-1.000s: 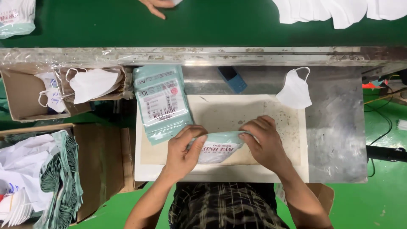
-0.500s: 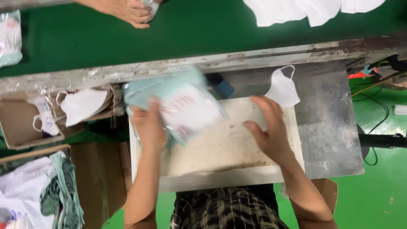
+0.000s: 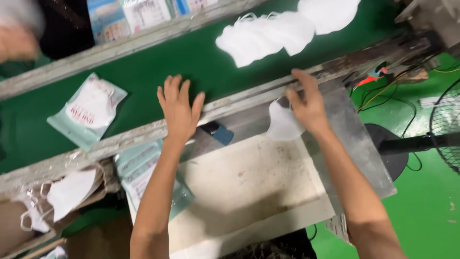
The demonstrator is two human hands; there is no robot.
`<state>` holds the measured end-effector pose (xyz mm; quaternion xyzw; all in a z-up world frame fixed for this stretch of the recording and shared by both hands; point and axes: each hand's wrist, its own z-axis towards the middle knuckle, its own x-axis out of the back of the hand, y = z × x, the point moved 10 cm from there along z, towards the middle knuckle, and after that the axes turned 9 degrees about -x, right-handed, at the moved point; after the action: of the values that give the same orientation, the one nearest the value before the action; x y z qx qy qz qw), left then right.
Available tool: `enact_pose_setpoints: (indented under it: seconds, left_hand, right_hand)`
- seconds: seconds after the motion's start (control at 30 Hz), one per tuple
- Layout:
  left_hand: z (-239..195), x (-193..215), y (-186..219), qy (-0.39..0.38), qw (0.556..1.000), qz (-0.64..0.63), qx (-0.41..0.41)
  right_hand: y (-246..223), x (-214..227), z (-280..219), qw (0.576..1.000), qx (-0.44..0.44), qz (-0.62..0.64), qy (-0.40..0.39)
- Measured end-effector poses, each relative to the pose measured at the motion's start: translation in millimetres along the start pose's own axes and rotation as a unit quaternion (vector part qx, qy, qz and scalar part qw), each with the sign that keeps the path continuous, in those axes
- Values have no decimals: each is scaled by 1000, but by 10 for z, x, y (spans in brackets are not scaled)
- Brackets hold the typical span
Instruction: Packing stacks of protective face masks into plastic bags and placing them into boxes.
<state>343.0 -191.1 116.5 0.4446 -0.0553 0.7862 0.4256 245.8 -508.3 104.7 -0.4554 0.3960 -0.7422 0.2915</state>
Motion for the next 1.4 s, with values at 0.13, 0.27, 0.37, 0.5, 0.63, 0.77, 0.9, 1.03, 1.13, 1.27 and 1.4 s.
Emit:
enact_pose_setpoints:
  seconds: [0.13,0.27,0.37,0.5,0.63,0.77,0.9,1.03,1.13,1.27,1.4]
  left_hand:
    - [698,-842,-560,-70,988,75,116]
    - [1066,-1809,-658,-182,946,49,263]
    - [1311,-1968,-184,-138,944,-65,293]
    - [1086,-1839,-48,130,878,-361,288]
    - [660,-824,307,117,869,-457,152]
    - [-9,178,1092,-64,936,-345,28]
    - [-797,579,1603,-119,945,-296,-66]
    - [-1906,-319,1114,-224,936,-249,107]
    - [-2305,-611,967,-223,959,-157,80]
    - [-2596,-759,796,-93,945,-288,122]
    - [-2524,-805,668,-30,934,-320,157]
  right_hand:
    - [741,85,782,993,-104,-19,44]
    - [980,-143,1287,975,63,-193,90]
    - [823,-480,1286,958,95,-262,67]
    - [301,-771,860,978,145,-143,-33]
    - [65,-617,565,978,37,-189,-78]
    - [-901,-147,-255,983,121,-117,-78]
    - [42,-866,-1507,939,-8,104,-327]
    - [208,-1382,-1898,925,-21,141,-352]
    - [456,-1622,-2014,926,-108,93,-350]
    - [484,-1716,-2105,934,-80,27,-348]
    - [97,-1624,-1922,938,-5,-74,-338]
